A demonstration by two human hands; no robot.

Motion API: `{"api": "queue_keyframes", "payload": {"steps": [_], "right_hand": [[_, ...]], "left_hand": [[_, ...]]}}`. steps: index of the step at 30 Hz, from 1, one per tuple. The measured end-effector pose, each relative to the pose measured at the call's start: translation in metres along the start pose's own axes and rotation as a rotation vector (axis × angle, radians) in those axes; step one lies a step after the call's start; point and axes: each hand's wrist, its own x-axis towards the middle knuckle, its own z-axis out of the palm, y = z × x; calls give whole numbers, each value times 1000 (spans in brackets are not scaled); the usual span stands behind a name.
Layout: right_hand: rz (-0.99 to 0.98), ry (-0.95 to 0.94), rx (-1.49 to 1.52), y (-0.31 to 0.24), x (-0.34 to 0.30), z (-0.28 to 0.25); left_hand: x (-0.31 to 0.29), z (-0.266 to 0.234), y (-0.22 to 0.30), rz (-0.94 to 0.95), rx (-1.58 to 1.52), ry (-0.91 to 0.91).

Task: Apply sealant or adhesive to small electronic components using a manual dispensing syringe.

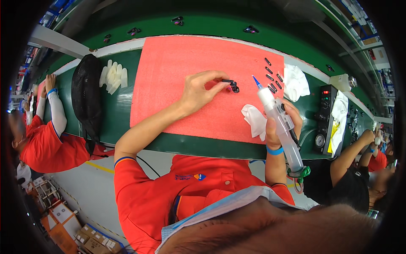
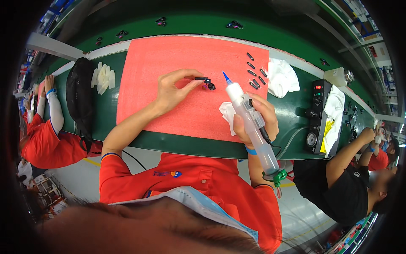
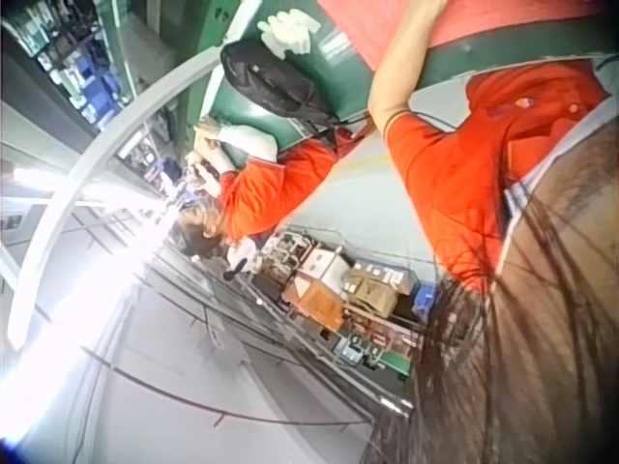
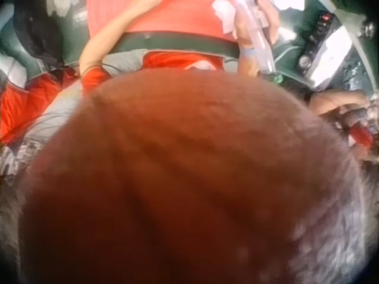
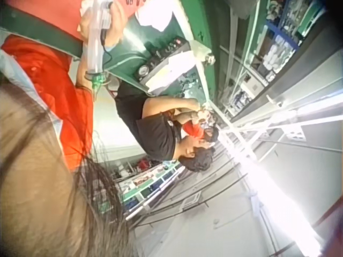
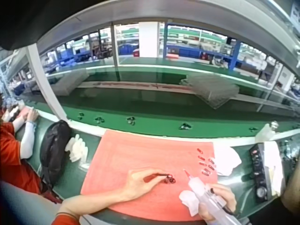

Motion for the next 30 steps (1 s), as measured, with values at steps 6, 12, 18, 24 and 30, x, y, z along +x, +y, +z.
{"api": "queue_keyframes", "payload": {"steps": [6,12,18,24,30], "right_hand": [[40,31,24,3,-4,0],[43,28,18,1,-2,0],[-11,10,-12,0,2,3],[5,42,2,0,3,-3],[-63,64,-42,-2,9,-12]], "left_hand": [[6,-7,3,-687,-767,-73],[8,-13,-1,-885,-902,-132],[9,-14,-5,-882,-930,-135],[12,-13,2,-848,-844,-159],[53,3,-1,-152,92,-167]]}}
